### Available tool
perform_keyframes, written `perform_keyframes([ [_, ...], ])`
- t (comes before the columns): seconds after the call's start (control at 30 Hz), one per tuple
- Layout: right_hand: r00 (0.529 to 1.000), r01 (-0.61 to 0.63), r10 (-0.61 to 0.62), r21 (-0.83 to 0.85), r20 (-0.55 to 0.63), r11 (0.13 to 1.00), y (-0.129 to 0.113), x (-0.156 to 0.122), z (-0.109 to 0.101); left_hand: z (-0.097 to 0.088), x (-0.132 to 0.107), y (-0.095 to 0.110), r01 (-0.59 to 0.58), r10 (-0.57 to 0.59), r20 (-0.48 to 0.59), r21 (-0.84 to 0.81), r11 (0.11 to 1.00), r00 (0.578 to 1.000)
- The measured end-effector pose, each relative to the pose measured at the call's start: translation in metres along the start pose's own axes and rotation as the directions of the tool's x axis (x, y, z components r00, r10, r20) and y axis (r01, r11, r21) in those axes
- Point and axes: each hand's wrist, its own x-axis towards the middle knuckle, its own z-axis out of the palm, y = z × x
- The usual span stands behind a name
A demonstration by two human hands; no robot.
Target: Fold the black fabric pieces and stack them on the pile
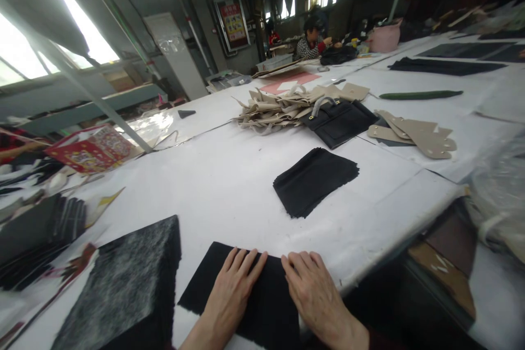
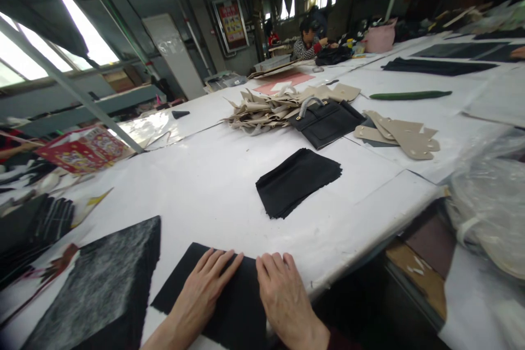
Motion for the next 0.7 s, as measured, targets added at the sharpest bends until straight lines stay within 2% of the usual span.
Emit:
perform_keyframes([
  [0.2,0.998,0.040,-0.040,0.010,0.038,0.999,0.006,0.000,-0.005,-0.004,-0.020,-0.051,0.189,-0.190,0.081,0.014,0.982,0.978],
  [0.33,0.998,0.033,-0.035,0.059,0.046,0.998,0.005,0.012,-0.008,-0.017,-0.015,-0.075,0.325,-0.320,0.055,-0.119,0.938,0.946],
  [0.43,0.999,-0.017,0.012,0.128,0.041,0.992,0.000,0.029,-0.007,-0.027,-0.002,-0.075,0.373,-0.379,0.037,-0.284,0.883,0.925],
  [0.53,0.998,-0.044,0.034,0.175,0.060,0.983,-0.003,0.043,-0.001,-0.032,0.009,-0.069,0.369,-0.354,0.109,-0.366,0.854,0.929],
  [0.63,0.994,-0.050,0.027,0.218,0.107,0.975,0.003,0.042,0.011,-0.030,0.009,-0.063,0.349,-0.306,0.169,-0.377,0.858,0.937],
  [0.7,0.989,-0.074,0.038,0.256,0.140,0.964,0.015,0.035,0.018,-0.025,0.008,-0.061,0.349,-0.289,0.203,-0.400,0.848,0.936],
])
